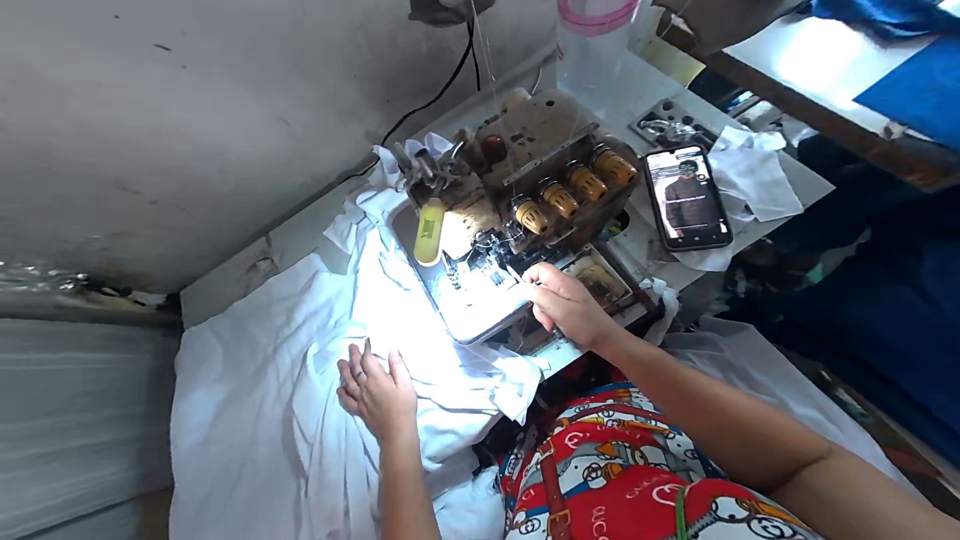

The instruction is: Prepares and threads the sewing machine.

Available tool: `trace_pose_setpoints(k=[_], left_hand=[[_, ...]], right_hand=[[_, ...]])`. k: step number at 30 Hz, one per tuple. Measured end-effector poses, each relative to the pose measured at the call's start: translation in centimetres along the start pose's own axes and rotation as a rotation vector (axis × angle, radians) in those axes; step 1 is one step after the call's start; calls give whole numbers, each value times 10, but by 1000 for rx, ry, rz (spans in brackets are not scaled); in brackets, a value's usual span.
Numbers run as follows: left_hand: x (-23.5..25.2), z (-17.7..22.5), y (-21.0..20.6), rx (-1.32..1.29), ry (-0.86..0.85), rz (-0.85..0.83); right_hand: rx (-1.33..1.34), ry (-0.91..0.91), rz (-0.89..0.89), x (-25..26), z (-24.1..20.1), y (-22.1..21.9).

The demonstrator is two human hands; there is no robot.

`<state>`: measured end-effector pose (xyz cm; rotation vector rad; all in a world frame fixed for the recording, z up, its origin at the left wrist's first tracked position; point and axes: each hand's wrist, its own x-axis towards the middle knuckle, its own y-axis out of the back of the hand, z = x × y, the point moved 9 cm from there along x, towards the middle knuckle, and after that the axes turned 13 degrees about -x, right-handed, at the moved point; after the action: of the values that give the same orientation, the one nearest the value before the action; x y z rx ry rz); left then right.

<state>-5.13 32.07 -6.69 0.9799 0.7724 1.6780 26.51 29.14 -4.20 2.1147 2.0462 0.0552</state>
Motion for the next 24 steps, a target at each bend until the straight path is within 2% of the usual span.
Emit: trace_pose_setpoints(k=[24], left_hand=[[1,-3,-2,15,24,-19]], right_hand=[[31,-55,17,3,4,0]])
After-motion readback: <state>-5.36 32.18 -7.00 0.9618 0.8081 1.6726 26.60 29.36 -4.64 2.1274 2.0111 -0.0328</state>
